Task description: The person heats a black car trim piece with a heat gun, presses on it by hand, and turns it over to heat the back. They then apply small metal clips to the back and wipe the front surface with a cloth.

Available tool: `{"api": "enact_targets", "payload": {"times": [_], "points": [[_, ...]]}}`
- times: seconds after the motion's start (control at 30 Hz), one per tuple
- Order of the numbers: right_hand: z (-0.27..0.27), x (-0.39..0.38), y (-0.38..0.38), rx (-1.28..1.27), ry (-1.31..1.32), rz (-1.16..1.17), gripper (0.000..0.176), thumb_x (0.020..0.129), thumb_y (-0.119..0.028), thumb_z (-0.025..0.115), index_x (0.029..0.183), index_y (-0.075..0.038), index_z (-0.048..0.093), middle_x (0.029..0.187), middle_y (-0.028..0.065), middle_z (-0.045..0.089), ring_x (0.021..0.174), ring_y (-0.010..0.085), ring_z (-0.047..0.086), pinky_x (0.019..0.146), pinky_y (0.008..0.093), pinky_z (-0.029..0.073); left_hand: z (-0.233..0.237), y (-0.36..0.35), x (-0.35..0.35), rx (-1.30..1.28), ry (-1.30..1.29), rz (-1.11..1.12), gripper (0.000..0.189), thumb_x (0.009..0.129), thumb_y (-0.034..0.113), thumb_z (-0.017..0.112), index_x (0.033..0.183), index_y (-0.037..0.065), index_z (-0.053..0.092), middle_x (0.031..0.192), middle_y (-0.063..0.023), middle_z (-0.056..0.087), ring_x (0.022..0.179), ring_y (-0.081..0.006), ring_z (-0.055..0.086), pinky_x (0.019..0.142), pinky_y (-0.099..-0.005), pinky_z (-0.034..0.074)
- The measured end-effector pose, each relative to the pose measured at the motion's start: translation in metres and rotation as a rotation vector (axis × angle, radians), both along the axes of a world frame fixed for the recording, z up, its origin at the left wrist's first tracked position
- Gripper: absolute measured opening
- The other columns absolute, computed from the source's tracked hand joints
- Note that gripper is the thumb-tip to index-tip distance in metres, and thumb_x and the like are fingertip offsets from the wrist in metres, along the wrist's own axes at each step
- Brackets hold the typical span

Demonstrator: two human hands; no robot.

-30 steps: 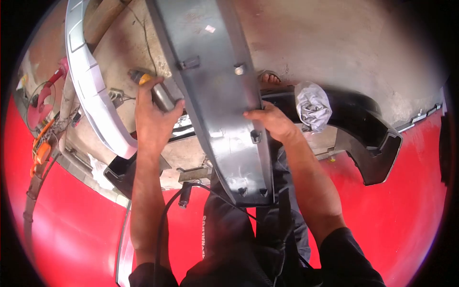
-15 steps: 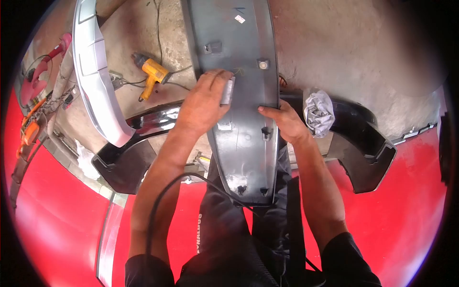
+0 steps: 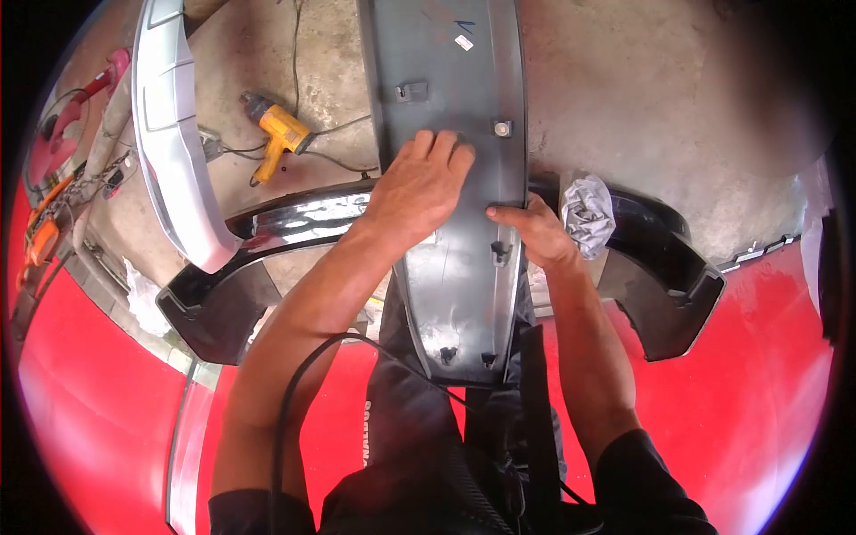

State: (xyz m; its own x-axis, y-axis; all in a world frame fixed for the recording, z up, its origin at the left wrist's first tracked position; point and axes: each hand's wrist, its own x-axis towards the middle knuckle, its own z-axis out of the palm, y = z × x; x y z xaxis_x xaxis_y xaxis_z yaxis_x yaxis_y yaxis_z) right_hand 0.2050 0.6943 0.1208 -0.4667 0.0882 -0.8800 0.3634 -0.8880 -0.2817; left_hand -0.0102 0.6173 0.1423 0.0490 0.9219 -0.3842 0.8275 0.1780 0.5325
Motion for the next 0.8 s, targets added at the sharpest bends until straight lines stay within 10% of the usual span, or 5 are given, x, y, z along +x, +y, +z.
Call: {"api": "enact_targets", "payload": {"times": [0.27,0.37,0.63,0.8], "points": [[0.003,-0.005,0.004,-0.007,-0.003,0.063,0.033,0.090,-0.013,0.077,0.117,0.003,0.068,0.107,0.0041,0.070,0.100,0.0134,0.062,0.087,0.0328,0.048,-0.006,-0.005,0.011,0.058,0.047,0.095,0.041,0.083,0.008,0.066,0.123,0.002,0.058,0.123,-0.0156,0.056,0.109,-0.0340,0.053,0.097,-0.0418,0.046],[0.016,-0.009,0.004,-0.076,0.043,0.015,0.036,0.092,-0.010,0.073,0.124,0.004,0.065,0.117,0.0070,0.069,0.108,0.0170,0.061,0.097,0.0330,0.046,0.021,-0.028,0.007,0.068,-0.146,0.574,0.063,0.070,0.002,0.077,0.128,0.004,0.054,0.129,-0.0199,0.054,0.124,-0.0405,0.050,0.109,-0.0469,0.041],[0.013,-0.002,0.006,-0.087,0.000,0.043,0.046,0.093,-0.015,0.074,0.132,0.004,0.061,0.126,0.0078,0.066,0.118,0.0184,0.058,0.105,0.0349,0.041,0.084,-0.097,-0.001,0.120,-0.394,1.394,0.059,0.080,-0.007,0.074,0.133,0.004,0.051,0.125,-0.0074,0.055,0.117,-0.0187,0.055,0.101,-0.0328,0.047],[0.024,0.000,0.002,-0.054,-0.023,0.026,0.046,0.093,-0.014,0.072,0.133,0.004,0.060,0.125,0.0073,0.066,0.119,0.0177,0.056,0.105,0.0348,0.040,0.087,-0.115,-0.002,0.109,-0.534,1.468,0.059,0.083,-0.007,0.073,0.136,0.003,0.048,0.128,-0.0093,0.053,0.115,-0.0184,0.057,0.096,-0.0330,0.051]]}}
